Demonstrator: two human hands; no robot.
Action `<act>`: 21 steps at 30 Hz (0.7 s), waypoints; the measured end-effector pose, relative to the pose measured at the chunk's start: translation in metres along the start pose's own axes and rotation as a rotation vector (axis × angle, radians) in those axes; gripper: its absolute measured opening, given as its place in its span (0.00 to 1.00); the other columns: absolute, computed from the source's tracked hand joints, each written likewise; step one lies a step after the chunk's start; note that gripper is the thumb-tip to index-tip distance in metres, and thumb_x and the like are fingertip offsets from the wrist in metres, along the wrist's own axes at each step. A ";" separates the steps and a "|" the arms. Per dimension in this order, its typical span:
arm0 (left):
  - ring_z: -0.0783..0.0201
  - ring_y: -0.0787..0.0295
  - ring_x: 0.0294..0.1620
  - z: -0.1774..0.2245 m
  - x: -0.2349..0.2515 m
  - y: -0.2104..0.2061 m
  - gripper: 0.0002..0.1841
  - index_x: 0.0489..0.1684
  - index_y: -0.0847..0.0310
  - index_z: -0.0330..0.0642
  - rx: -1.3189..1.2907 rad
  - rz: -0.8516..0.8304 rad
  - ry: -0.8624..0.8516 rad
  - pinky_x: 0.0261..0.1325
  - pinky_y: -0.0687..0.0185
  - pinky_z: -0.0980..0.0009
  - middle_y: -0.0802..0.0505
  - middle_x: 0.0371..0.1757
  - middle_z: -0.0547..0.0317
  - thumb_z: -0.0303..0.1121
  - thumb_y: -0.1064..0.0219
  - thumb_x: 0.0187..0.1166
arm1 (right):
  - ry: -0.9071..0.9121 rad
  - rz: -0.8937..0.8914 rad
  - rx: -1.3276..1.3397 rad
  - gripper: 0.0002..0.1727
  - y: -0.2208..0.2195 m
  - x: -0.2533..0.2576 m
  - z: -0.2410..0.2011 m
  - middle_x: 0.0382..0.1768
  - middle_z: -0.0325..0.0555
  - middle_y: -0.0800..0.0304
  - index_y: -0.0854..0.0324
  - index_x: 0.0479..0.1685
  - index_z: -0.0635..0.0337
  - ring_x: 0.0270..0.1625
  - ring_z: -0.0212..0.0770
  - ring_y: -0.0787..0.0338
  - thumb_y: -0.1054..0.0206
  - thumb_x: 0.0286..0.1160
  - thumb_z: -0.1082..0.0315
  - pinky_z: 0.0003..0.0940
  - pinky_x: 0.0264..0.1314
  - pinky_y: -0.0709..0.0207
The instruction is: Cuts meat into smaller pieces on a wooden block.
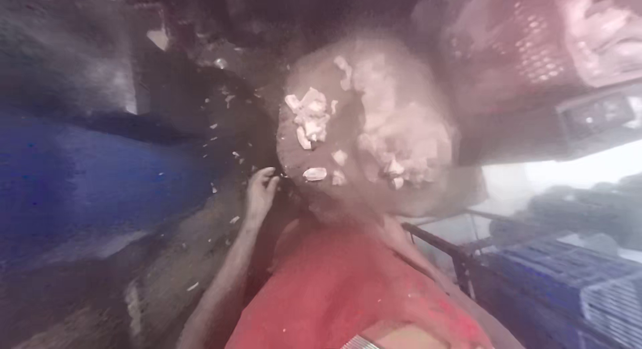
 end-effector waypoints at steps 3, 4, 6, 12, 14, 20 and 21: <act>0.49 0.22 0.77 0.064 0.014 -0.049 0.23 0.75 0.18 0.55 0.294 -0.250 -0.273 0.80 0.28 0.45 0.15 0.74 0.53 0.45 0.32 0.81 | -0.055 0.117 0.023 0.27 0.000 -0.003 0.054 0.43 0.54 0.07 0.16 0.62 0.60 0.47 0.50 0.07 0.42 0.86 0.45 0.56 0.58 0.15; 0.44 0.24 0.79 0.076 0.017 -0.068 0.24 0.77 0.20 0.55 0.407 -0.311 -0.312 0.80 0.31 0.40 0.16 0.76 0.50 0.45 0.34 0.82 | -0.073 0.122 0.036 0.26 -0.004 -0.004 0.074 0.44 0.54 0.07 0.17 0.65 0.58 0.48 0.51 0.07 0.42 0.86 0.46 0.57 0.58 0.15; 0.40 0.23 0.77 0.093 0.029 -0.091 0.22 0.73 0.19 0.46 0.510 -0.376 -0.281 0.80 0.32 0.38 0.14 0.72 0.43 0.45 0.42 0.88 | -0.100 0.104 0.101 0.30 -0.011 -0.010 0.104 0.50 0.56 0.06 0.20 0.73 0.56 0.53 0.52 0.07 0.42 0.86 0.43 0.59 0.63 0.17; 0.45 0.16 0.71 0.144 0.069 -0.109 0.26 0.77 0.23 0.49 0.209 -0.357 -0.277 0.74 0.22 0.42 0.15 0.73 0.44 0.45 0.32 0.81 | -0.182 0.150 0.336 0.27 -0.024 -0.025 0.094 0.48 0.59 0.08 0.22 0.73 0.62 0.49 0.50 0.08 0.39 0.88 0.50 0.54 0.60 0.16; 0.44 0.19 0.74 0.159 0.064 -0.126 0.23 0.73 0.18 0.49 0.354 -0.378 -0.353 0.77 0.26 0.42 0.14 0.72 0.46 0.45 0.32 0.81 | -0.184 0.210 0.383 0.26 -0.038 -0.021 0.102 0.46 0.56 0.07 0.20 0.70 0.62 0.46 0.47 0.08 0.39 0.88 0.50 0.51 0.58 0.14; 0.48 0.14 0.68 0.175 0.072 -0.090 0.20 0.69 0.17 0.39 0.251 -0.350 -0.284 0.76 0.23 0.48 0.10 0.65 0.43 0.38 0.33 0.83 | -0.120 0.201 0.411 0.24 -0.040 -0.018 0.115 0.43 0.51 0.07 0.16 0.64 0.62 0.44 0.41 0.08 0.40 0.88 0.50 0.46 0.56 0.13; 0.47 0.12 0.64 0.170 0.083 -0.071 0.20 0.68 0.18 0.36 0.189 -0.299 -0.207 0.72 0.20 0.46 0.09 0.62 0.41 0.36 0.31 0.81 | -0.122 0.183 0.410 0.23 -0.039 -0.018 0.114 0.44 0.52 0.06 0.16 0.65 0.63 0.45 0.42 0.07 0.40 0.88 0.52 0.46 0.58 0.14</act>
Point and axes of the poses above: each hand's wrist, its own x-axis towards the middle knuckle, its own y-axis out of the back of the hand, z = x × y, the point moved 2 cm from there along x, towards the middle knuckle
